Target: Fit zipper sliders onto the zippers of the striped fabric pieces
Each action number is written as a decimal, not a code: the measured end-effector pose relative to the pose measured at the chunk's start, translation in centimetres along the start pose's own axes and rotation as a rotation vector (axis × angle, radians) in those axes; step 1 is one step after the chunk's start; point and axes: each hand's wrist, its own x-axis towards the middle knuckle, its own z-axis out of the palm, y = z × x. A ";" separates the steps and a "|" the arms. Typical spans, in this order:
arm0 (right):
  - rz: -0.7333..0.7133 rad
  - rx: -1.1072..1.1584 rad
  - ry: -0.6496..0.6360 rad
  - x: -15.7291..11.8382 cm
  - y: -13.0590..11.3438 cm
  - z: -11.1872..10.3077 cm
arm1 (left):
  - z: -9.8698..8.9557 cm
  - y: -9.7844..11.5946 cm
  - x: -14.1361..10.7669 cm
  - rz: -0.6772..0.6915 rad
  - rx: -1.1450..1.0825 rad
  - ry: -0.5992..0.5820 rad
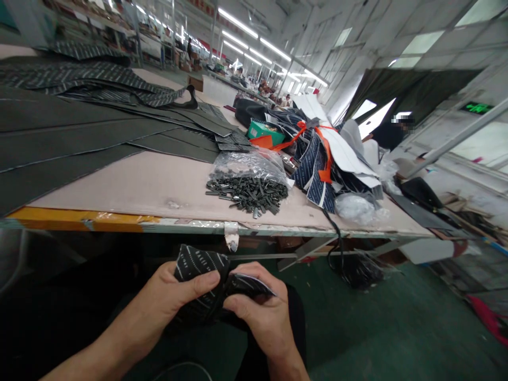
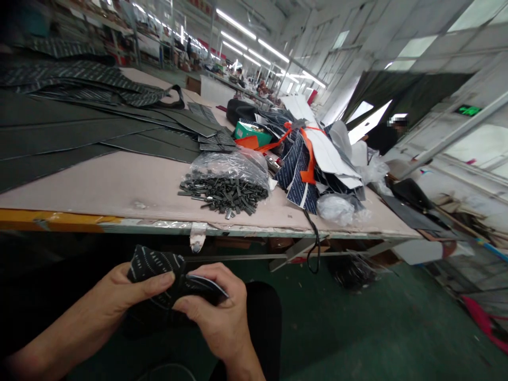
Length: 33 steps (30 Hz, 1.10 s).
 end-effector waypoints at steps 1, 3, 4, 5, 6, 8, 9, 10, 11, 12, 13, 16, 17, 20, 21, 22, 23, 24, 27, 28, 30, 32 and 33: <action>-0.005 0.017 -0.030 -0.1 0.3 -0.1 | 0.0 0.2 0.0 -0.018 -0.040 -0.003; -0.011 0.071 -0.070 -0.2 0.8 -0.3 | 0.1 0.4 -0.1 -0.033 -0.091 -0.013; 0.009 0.122 -0.074 -0.3 1.0 -0.4 | 0.1 0.4 -0.2 -0.037 -0.105 -0.027; 0.047 0.178 -0.075 -0.3 1.1 -0.4 | 0.2 0.3 -0.2 -0.043 -0.114 -0.046; 0.092 0.226 -0.075 -0.4 1.2 -0.5 | 0.3 0.2 -0.2 -0.048 -0.122 -0.060; 0.161 0.247 -0.065 -0.3 0.9 -0.4 | 0.4 -0.1 -0.2 -0.063 -0.138 -0.054; 0.161 0.214 -0.058 -0.2 0.7 -0.4 | 0.5 -0.3 -0.1 -0.072 -0.145 -0.036; 0.134 0.159 -0.057 -0.1 0.4 -0.3 | 0.6 -0.5 0.0 -0.075 -0.147 -0.018; 0.081 0.100 -0.059 0.0 0.0 -0.2 | 0.6 -0.6 0.1 -0.074 -0.142 -0.008; 0.011 0.050 -0.065 0.1 -0.3 -0.1 | 0.7 -0.6 0.2 -0.065 -0.133 -0.002; -0.061 0.020 -0.073 0.1 -0.5 0.0 | 0.7 -0.6 0.3 -0.058 -0.123 0.004; -0.157 0.127 -0.121 0.0 -0.5 0.3 | 0.8 -0.2 0.5 -0.045 -0.115 0.042; -0.115 0.235 -0.135 0.0 -0.3 0.3 | 0.8 0.0 0.5 -0.049 -0.119 0.061; 0.165 0.559 -0.128 0.2 0.5 0.3 | 0.7 0.8 0.5 -0.038 -0.125 0.086; 0.254 0.611 -0.108 0.3 0.7 0.4 | 0.6 0.9 0.6 -0.028 -0.121 0.090; 0.317 0.627 -0.085 0.6 0.9 0.4 | 0.6 1.0 0.7 -0.021 -0.110 0.095; 0.352 0.619 -0.061 0.8 1.0 0.4 | 0.6 1.0 0.8 -0.016 -0.095 0.109; 0.372 0.598 -0.037 1.1 1.1 0.5 | 0.7 0.9 0.9 -0.019 -0.079 0.123; 0.410 0.526 0.021 1.7 1.0 0.7 | 0.9 0.8 1.3 -0.040 -0.052 0.123; 0.424 0.509 0.023 1.9 1.0 0.7 | 1.1 0.8 1.3 -0.045 -0.053 0.104; 0.452 0.482 0.015 2.1 0.8 0.8 | 1.3 1.1 1.4 -0.050 -0.060 0.077; 0.469 0.463 0.001 2.3 0.7 0.9 | 1.6 1.5 1.5 -0.053 -0.060 0.083; 0.476 0.456 -0.004 2.4 0.7 0.9 | 1.8 1.7 1.5 -0.054 -0.053 0.092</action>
